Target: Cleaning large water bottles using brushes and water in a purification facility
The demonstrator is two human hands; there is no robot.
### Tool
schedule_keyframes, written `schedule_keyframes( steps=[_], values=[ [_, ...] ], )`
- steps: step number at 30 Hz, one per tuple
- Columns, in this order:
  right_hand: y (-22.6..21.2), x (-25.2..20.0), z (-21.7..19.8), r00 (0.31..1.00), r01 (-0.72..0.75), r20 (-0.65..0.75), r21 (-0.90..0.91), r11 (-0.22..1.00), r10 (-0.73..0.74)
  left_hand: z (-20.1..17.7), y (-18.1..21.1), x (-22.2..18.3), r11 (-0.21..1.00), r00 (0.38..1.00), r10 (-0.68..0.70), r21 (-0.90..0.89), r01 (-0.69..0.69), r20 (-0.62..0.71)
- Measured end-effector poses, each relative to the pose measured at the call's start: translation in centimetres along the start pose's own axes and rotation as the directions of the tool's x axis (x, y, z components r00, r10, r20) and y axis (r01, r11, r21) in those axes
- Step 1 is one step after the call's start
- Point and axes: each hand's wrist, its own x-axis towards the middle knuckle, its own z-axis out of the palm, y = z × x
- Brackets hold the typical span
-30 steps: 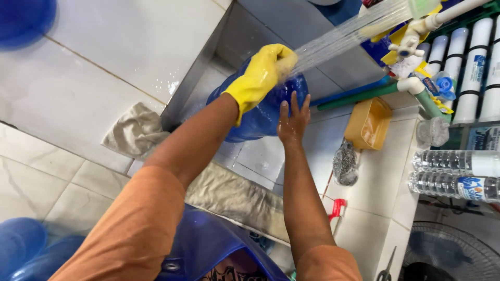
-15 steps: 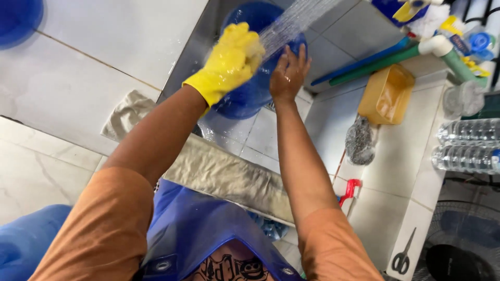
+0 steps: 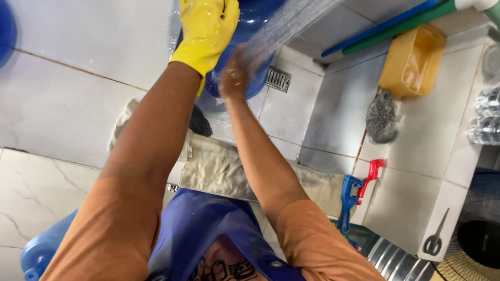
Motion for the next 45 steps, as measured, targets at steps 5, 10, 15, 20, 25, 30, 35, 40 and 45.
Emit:
schedule_keyframes(
  steps=[5, 10, 15, 20, 25, 30, 35, 40, 45],
  values=[
    [2.3, 1.1, 1.2, 0.806, 0.046, -0.59, 0.139, 0.989, 0.045, -2.2, -1.4, -2.4, 1.0, 0.998, 0.004, 0.007, -0.004, -0.06],
    [5.6, 0.8, -0.2, 0.871, 0.259, -0.485, 0.32, 0.912, -0.077, -3.3, -1.2, -3.4, 0.994, 0.992, 0.07, -0.071, -0.078, -0.109],
    [7.3, 7.7, -10.0, 0.907, -0.091, -0.25, 0.67, 0.736, 0.34, -7.4, -0.2, -6.3, 0.948, 0.974, 0.156, -0.251, -0.194, -0.161],
    [-4.5, 9.2, -14.0, 0.84, -0.287, 0.46, -0.074, 0.955, 0.288, -9.2, 2.5, -10.6, 0.839, 0.923, 0.385, -0.407, -0.361, -0.025],
    [-9.1, 9.3, -10.1, 0.452, 0.502, 0.769, -0.638, 0.584, 0.453, -1.7, 3.1, -18.2, 0.383, 0.921, 0.281, -0.912, 0.149, 0.269],
    [-9.2, 3.8, -6.9, 0.55, 0.718, 0.688, -0.679, 0.153, 0.474, -2.6, 7.8, -14.9, 0.862, 0.906, 0.423, -0.293, -0.414, -0.034],
    [-7.5, 2.4, -10.1, 0.739, 0.662, 0.673, -0.728, 0.178, 0.007, -0.3, 8.8, -13.5, 0.916, 0.896, 0.383, -0.035, -0.4, -0.227],
    [-5.9, 2.9, -11.6, 0.755, 0.63, 0.655, -0.707, 0.322, -0.038, 2.0, 9.9, -14.0, 0.911, 0.9, 0.37, -0.1, -0.4, -0.23],
    [-8.2, 1.4, -12.3, 0.679, 0.731, 0.633, -0.534, 0.426, -0.372, -1.6, 10.2, -11.3, 0.949, 0.929, 0.31, -0.001, -0.316, -0.201]
  ],
)
